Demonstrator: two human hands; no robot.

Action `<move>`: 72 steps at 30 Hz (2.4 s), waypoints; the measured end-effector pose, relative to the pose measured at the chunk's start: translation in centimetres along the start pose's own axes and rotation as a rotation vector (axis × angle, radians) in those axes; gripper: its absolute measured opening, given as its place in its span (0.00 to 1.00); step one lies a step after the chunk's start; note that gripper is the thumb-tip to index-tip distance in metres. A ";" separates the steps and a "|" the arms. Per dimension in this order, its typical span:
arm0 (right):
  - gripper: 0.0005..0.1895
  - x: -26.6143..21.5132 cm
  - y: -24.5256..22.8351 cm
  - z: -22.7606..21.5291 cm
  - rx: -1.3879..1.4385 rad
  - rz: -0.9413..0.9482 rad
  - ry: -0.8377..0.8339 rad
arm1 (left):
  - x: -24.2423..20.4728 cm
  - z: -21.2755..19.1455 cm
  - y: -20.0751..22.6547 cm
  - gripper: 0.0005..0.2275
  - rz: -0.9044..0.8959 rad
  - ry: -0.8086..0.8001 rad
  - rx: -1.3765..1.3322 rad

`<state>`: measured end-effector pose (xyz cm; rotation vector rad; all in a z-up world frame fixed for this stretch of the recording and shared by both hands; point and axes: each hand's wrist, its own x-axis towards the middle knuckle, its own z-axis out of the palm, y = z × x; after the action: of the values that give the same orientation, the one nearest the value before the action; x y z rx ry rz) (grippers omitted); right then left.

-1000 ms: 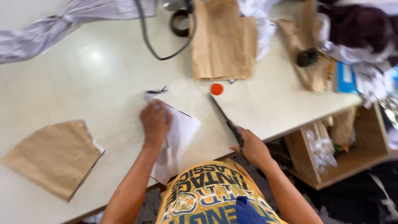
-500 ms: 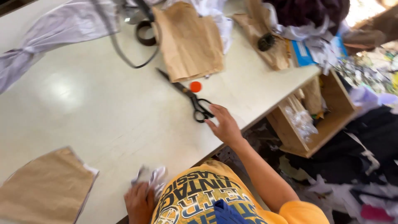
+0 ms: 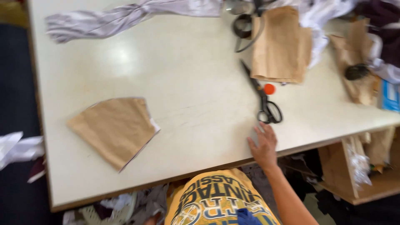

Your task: The person folds white and maroon fabric pieces, then places a brown paper pattern on top and uses scissors to cut the fabric along the pattern's edge. The person then cuts a long strip from a white fabric piece.

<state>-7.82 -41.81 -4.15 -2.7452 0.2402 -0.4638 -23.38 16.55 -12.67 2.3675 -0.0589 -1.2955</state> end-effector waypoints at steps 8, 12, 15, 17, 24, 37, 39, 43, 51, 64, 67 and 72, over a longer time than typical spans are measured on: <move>0.26 -0.6 -2.0 -0.6 0.055 0.003 -0.069 | -0.5 -25.0 18.2 0.16 0.424 0.715 -0.316; 0.26 -1.3 -1.1 -0.7 -0.001 0.002 -0.030 | 13.1 -27.0 14.7 0.31 0.135 1.276 0.323; 0.25 -1.6 -1.4 -0.8 0.078 -0.110 0.002 | 14.3 -26.7 16.5 0.35 0.096 1.286 0.380; 0.24 -2.3 -2.5 -1.5 0.106 -0.099 -0.026 | 13.1 -26.4 18.8 0.34 0.178 1.181 0.330; 0.25 -0.5 -7.3 -1.6 0.202 0.012 -0.216 | 15.3 -29.3 20.9 0.20 0.628 1.354 0.179; 0.26 2.5 -9.7 -3.6 0.444 0.031 -0.184 | 11.5 -29.3 24.3 0.06 0.751 1.451 0.165; 0.37 3.2 -11.0 -3.5 0.833 0.222 -0.344 | 12.2 -24.4 28.2 0.05 0.947 1.356 0.164; 0.34 5.8 -12.5 -2.2 1.134 0.495 -0.452 | 5.8 -19.5 38.0 0.08 1.356 0.843 0.006; 0.27 8.0 8.1 -3.0 0.926 0.831 0.119 | 13.7 -26.5 27.0 0.19 0.889 1.210 0.001; 0.45 11.1 12.7 -11.4 0.028 -0.022 0.569 | 14.4 -15.3 32.4 0.59 0.254 0.895 0.518; 0.54 8.7 3.8 -5.0 0.611 0.162 -0.153 | 13.3 -12.5 34.6 0.34 0.465 0.931 0.333; 0.59 9.9 -7.7 0.9 0.341 -0.708 -0.719 | 10.7 -13.9 36.9 0.12 0.746 1.051 0.149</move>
<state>2.54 -36.54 0.65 -2.3865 -0.9097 0.3187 0.12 -14.48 -0.13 2.4535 -0.6394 0.3287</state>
